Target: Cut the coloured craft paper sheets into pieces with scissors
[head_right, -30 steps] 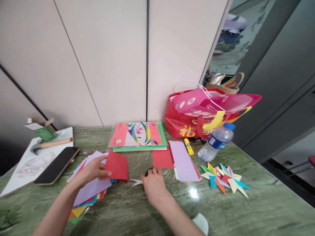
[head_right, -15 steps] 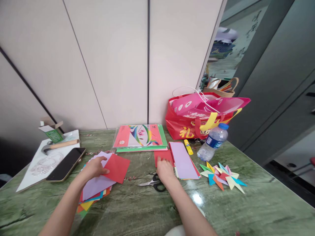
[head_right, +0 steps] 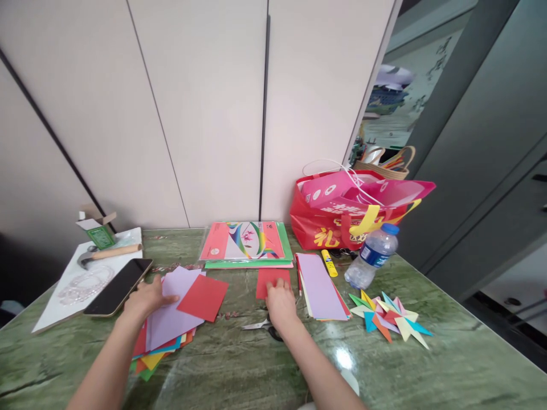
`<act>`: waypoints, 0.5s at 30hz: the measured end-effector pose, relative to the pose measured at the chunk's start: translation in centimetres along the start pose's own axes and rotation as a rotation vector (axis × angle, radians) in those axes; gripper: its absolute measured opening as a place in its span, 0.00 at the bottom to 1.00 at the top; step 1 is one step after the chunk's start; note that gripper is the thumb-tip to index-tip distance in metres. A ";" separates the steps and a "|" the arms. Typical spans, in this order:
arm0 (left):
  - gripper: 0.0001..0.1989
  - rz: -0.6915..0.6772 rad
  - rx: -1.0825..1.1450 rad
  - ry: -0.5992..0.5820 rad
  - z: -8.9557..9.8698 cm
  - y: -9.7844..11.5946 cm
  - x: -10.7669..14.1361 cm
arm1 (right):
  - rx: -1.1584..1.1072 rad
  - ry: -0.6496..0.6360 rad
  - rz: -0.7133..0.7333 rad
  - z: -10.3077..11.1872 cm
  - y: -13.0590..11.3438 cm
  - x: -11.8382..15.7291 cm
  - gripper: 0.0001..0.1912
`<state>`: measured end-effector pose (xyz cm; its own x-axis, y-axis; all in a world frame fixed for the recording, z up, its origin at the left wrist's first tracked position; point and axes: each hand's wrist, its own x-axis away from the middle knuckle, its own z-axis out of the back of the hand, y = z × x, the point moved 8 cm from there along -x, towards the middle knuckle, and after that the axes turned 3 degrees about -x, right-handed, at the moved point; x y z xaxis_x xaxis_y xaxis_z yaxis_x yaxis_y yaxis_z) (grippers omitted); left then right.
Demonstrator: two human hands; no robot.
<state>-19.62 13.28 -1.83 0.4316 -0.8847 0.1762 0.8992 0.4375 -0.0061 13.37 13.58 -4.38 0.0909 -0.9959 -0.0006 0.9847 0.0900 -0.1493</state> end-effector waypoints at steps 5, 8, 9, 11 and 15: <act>0.37 -0.049 -0.006 -0.033 -1.2 0.5 -0.5 | -0.031 -0.015 -0.031 -0.4 1.5 -0.5 0.21; 0.38 -0.066 -0.020 -0.045 -1.6 0.9 -0.5 | -0.057 -0.019 -0.004 -0.4 1.3 -0.4 0.18; 0.38 -0.070 -0.023 -0.050 -1.7 1.0 -0.5 | -0.064 -0.016 0.002 -0.3 1.2 -0.4 0.17; 0.39 -0.076 -0.027 -0.059 -1.9 1.4 -0.4 | -0.082 -0.004 0.003 -0.2 1.0 -0.3 0.16; 0.40 -0.106 -0.012 -0.067 -2.1 2.3 0.1 | -0.156 0.047 -0.029 0.6 1.2 -0.2 0.13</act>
<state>-17.37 13.85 -3.88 0.3290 -0.9128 0.2418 0.9404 0.3401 0.0043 14.63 13.89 -4.01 0.0523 -0.9978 -0.0403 0.9514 0.0621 -0.3018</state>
